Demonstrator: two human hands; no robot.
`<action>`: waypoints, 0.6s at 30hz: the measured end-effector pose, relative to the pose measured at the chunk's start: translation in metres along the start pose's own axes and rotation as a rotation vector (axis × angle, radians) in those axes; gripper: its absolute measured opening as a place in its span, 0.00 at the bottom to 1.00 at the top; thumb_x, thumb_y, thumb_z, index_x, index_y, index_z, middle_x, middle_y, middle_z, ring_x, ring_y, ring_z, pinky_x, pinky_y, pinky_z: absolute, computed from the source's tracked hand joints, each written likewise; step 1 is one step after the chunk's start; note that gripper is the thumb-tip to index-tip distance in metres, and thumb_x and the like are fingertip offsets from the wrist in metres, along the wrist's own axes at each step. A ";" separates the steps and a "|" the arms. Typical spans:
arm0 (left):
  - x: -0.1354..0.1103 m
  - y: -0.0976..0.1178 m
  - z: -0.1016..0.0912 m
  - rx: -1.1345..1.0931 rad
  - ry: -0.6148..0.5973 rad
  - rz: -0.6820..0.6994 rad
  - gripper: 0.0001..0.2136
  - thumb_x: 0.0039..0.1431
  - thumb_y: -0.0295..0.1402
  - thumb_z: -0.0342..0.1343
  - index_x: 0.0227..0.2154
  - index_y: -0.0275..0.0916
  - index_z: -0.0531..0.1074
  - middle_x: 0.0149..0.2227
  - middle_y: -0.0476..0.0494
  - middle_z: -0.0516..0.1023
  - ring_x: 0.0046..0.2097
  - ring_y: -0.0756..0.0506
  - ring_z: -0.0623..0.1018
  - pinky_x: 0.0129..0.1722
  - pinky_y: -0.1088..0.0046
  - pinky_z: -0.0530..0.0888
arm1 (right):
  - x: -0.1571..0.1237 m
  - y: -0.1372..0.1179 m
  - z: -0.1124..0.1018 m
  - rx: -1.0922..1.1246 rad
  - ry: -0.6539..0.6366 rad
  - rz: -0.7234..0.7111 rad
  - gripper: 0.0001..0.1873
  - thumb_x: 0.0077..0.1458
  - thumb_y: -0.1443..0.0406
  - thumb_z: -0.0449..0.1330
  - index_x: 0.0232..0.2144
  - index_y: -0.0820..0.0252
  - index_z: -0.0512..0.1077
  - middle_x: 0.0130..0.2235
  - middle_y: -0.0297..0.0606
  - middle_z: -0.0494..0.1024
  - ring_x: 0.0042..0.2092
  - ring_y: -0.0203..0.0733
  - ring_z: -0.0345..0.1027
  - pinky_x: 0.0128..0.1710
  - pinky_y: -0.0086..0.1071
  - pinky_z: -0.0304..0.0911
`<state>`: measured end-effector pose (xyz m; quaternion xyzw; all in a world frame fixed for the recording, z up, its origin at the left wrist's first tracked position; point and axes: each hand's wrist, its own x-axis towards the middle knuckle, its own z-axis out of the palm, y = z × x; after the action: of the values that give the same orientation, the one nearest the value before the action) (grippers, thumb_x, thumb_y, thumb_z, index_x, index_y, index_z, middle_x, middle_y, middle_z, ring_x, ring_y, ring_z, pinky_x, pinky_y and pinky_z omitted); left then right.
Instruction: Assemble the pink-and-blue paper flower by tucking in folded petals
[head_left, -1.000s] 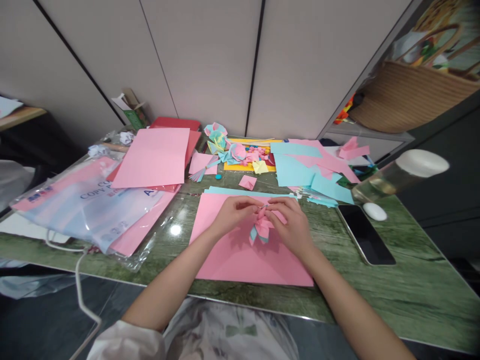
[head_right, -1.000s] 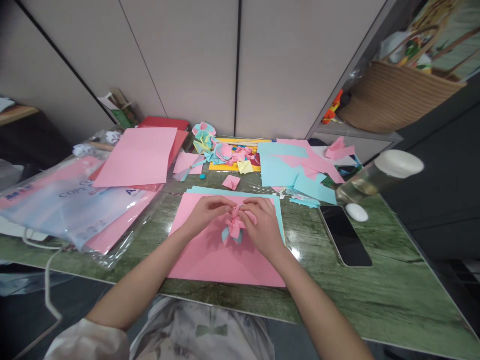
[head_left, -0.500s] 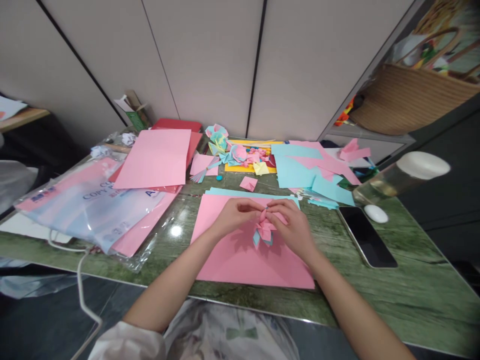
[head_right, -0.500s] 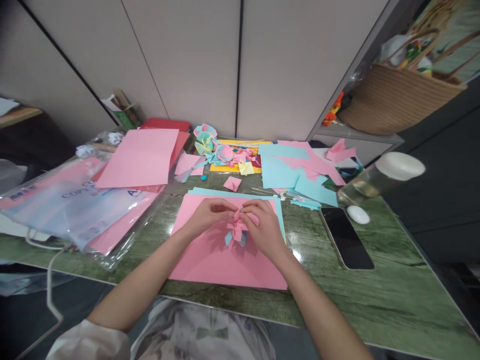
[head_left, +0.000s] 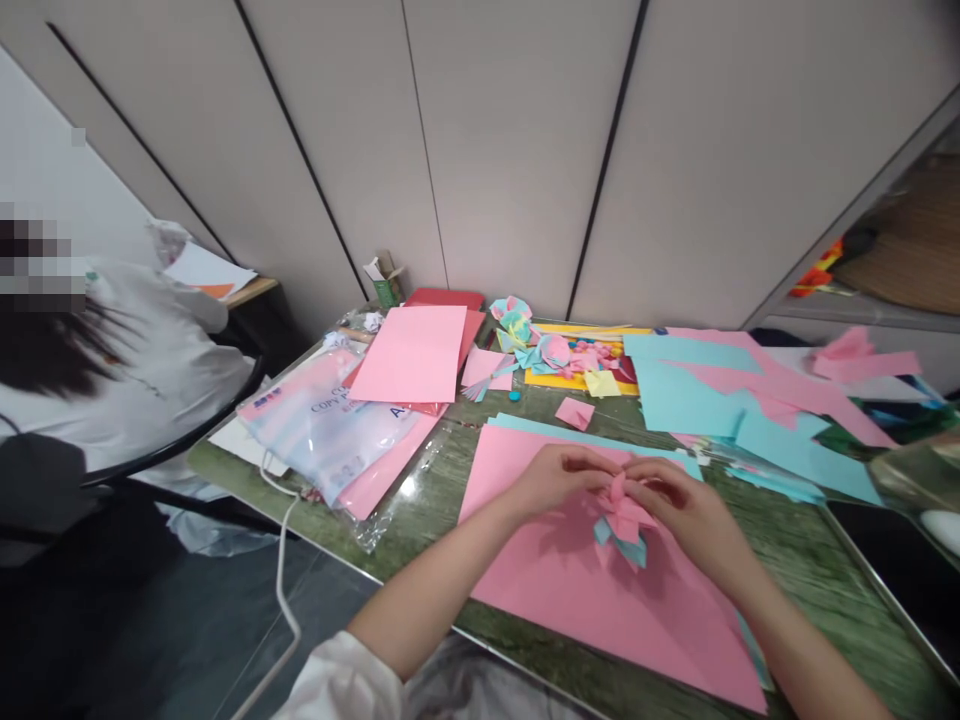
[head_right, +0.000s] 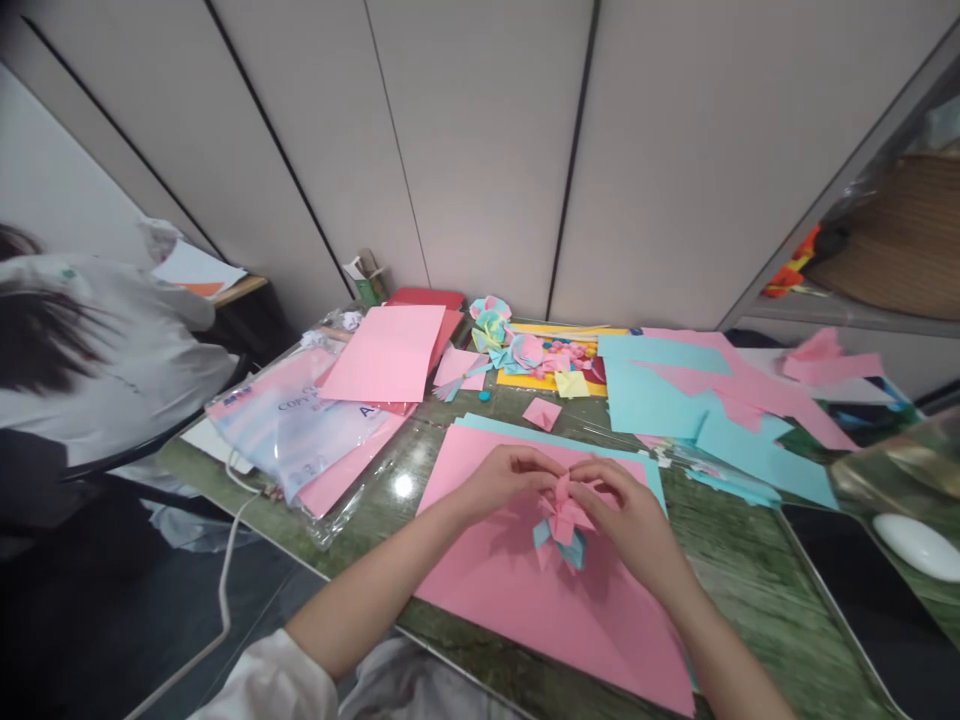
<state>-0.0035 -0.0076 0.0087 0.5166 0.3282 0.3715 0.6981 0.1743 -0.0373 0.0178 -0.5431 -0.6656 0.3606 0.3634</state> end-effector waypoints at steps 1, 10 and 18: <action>0.000 -0.001 0.000 -0.017 -0.007 -0.005 0.11 0.44 0.33 0.60 0.32 0.33 0.75 0.29 0.44 0.76 0.29 0.50 0.73 0.34 0.72 0.70 | 0.000 -0.001 0.000 0.015 -0.014 0.013 0.13 0.49 0.54 0.56 0.30 0.56 0.71 0.38 0.39 0.74 0.36 0.41 0.68 0.35 0.34 0.64; 0.002 0.001 0.001 -0.021 0.000 0.005 0.11 0.42 0.34 0.61 0.30 0.33 0.75 0.29 0.44 0.75 0.30 0.51 0.71 0.34 0.73 0.68 | 0.004 -0.002 0.002 0.081 -0.055 0.061 0.12 0.48 0.55 0.57 0.28 0.57 0.71 0.29 0.35 0.73 0.30 0.38 0.66 0.27 0.29 0.62; 0.003 0.001 0.000 0.018 0.010 0.048 0.10 0.42 0.33 0.61 0.29 0.33 0.73 0.29 0.44 0.74 0.32 0.50 0.72 0.35 0.73 0.68 | 0.003 -0.005 0.003 0.095 -0.110 0.082 0.12 0.50 0.55 0.55 0.25 0.58 0.68 0.27 0.33 0.70 0.30 0.37 0.63 0.28 0.29 0.59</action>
<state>-0.0023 -0.0053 0.0092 0.5287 0.3225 0.3875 0.6828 0.1693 -0.0348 0.0213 -0.5315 -0.6437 0.4357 0.3366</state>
